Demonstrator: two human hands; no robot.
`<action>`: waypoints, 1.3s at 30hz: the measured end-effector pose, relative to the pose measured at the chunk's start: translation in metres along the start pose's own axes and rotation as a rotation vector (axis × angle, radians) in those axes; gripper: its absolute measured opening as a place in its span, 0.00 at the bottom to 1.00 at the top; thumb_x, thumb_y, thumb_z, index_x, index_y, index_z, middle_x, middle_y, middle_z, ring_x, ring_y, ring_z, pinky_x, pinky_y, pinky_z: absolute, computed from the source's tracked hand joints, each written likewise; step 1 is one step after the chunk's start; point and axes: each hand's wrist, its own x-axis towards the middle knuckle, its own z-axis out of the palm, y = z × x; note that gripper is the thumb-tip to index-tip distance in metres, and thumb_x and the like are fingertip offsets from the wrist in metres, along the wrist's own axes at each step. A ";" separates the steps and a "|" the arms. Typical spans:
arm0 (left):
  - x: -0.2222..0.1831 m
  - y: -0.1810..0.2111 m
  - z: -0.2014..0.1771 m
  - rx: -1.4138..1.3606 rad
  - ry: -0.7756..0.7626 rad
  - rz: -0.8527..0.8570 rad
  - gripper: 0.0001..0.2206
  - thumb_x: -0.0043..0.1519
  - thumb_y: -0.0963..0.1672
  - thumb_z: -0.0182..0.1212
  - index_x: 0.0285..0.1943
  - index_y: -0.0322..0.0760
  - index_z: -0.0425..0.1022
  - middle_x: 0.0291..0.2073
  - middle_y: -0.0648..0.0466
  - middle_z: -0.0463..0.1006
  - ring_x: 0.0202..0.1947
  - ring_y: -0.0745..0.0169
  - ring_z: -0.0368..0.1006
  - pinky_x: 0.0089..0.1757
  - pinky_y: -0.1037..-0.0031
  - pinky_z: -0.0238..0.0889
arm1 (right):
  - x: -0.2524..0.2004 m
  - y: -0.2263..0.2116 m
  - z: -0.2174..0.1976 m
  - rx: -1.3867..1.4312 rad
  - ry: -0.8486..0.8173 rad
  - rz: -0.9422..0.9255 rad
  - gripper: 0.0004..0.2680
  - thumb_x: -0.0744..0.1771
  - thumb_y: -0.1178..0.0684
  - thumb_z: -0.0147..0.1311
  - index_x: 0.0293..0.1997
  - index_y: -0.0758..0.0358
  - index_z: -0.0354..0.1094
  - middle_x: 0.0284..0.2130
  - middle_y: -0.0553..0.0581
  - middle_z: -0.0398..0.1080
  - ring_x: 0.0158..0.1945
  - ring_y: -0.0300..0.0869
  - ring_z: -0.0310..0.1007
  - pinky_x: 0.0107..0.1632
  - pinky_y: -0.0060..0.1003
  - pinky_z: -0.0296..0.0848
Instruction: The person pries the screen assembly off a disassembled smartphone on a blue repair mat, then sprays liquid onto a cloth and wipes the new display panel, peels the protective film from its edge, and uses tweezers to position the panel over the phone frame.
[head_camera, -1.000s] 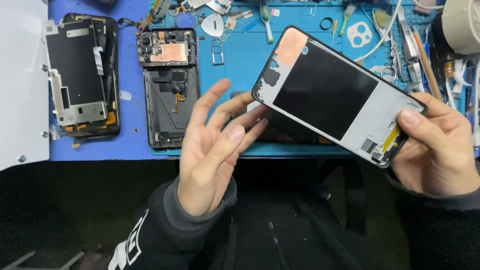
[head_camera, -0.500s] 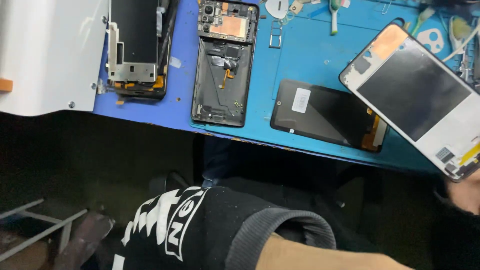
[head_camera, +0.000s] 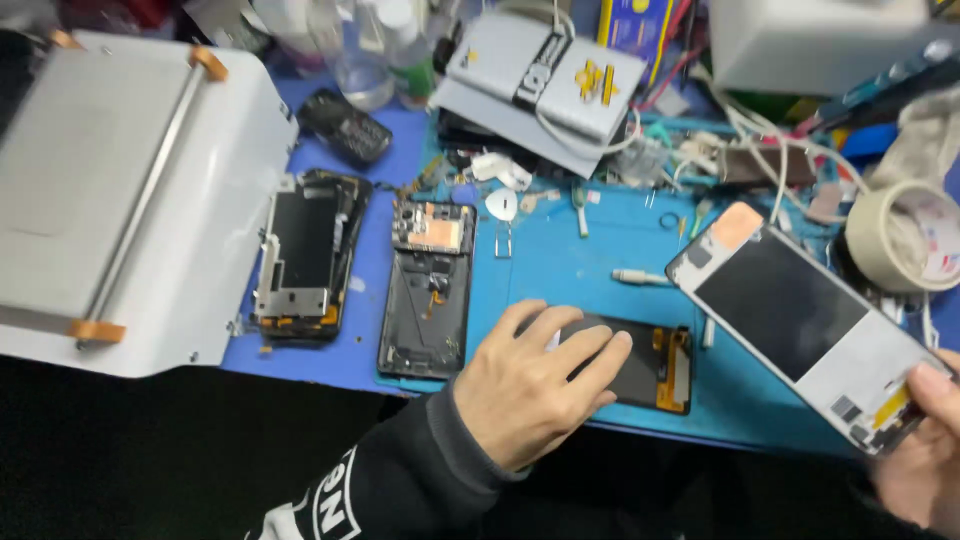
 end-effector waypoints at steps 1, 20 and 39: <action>0.001 -0.005 0.006 0.033 0.015 -0.005 0.28 0.59 0.49 0.68 0.67 0.35 0.69 0.55 0.52 0.76 0.58 0.52 0.69 0.57 0.59 0.62 | -0.018 0.002 0.033 0.009 -0.005 -0.017 0.11 0.74 0.53 0.44 0.60 0.71 0.58 0.56 0.68 0.71 0.58 0.50 0.76 0.61 0.49 0.75; 0.050 -0.031 0.021 -0.054 -0.559 -0.306 0.44 0.37 0.55 0.82 0.59 0.35 0.63 0.47 0.46 0.67 0.53 0.45 0.61 0.52 0.50 0.50 | -0.024 -0.004 0.011 0.107 -0.035 0.018 0.08 0.76 0.55 0.44 0.54 0.73 0.61 0.49 0.73 0.72 0.56 0.55 0.75 0.63 0.54 0.73; 0.061 -0.053 0.020 0.054 -0.666 -0.024 0.40 0.49 0.55 0.74 0.69 0.40 0.62 0.51 0.45 0.66 0.50 0.47 0.66 0.43 0.55 0.65 | -0.049 -0.029 0.034 0.148 -0.040 -0.031 0.17 0.71 0.52 0.46 0.68 0.68 0.59 0.62 0.63 0.68 0.67 0.50 0.70 0.73 0.54 0.67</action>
